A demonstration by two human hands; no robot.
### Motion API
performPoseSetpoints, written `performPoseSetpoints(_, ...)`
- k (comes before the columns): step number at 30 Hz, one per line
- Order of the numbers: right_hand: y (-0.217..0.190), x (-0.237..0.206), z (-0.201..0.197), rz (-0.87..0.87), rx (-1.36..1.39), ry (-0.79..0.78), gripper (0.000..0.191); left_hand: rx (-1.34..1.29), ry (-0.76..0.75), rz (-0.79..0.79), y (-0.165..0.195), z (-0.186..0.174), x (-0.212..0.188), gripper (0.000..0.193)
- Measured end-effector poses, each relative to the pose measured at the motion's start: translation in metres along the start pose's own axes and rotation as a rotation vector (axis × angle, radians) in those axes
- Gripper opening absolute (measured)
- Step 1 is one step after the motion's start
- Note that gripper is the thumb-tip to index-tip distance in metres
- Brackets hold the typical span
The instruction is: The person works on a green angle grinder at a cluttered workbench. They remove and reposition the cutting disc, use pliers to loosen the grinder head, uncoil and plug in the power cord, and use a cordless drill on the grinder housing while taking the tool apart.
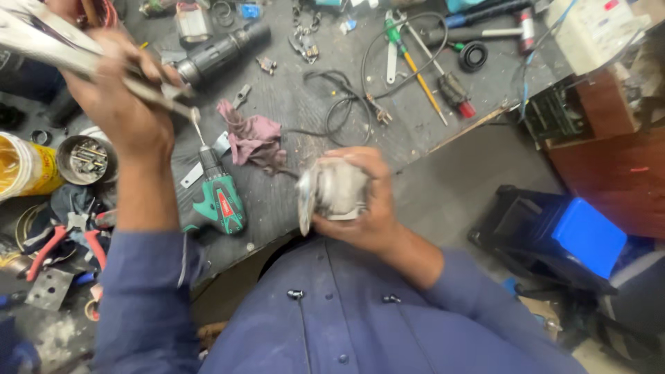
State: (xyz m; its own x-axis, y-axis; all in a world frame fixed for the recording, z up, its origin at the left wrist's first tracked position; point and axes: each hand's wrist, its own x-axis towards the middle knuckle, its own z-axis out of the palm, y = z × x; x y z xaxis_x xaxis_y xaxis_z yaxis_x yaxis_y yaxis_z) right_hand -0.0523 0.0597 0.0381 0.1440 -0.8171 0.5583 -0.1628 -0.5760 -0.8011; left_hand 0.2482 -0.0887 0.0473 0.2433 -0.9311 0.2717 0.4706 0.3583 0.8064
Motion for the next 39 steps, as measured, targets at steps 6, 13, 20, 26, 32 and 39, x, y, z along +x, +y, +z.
performPoseSetpoints(6,-0.005,0.009,-0.009,0.048,-0.281,0.116,0.094,0.675,-0.271,-0.663,0.046,0.015,-0.092,0.029)
performPoseSetpoints(13,0.031,-0.01,-0.023,-0.155,-0.328,-0.015,0.091,0.617,-0.418,-0.97,0.043,0.03,-0.162,0.039)
performPoseSetpoints(20,0.019,-0.014,-0.06,-0.125,-0.14,-0.261,0.104,0.809,-0.671,-0.709,0.079,0.045,-0.165,0.053)
performPoseSetpoints(26,0.026,-0.027,-0.054,-0.016,0.158,-0.338,0.113,1.163,-0.754,-0.643,0.094,0.066,-0.148,0.068)
performPoseSetpoints(32,0.028,-0.022,-0.077,0.202,0.279,-0.437,0.103,1.284,-0.826,-1.265,0.096,0.065,-0.135,0.068)
performPoseSetpoints(39,0.037,0.003,-0.084,0.129,0.288,-0.738,0.073,1.113,-0.943,-0.815,0.114,0.056,-0.149,0.066)
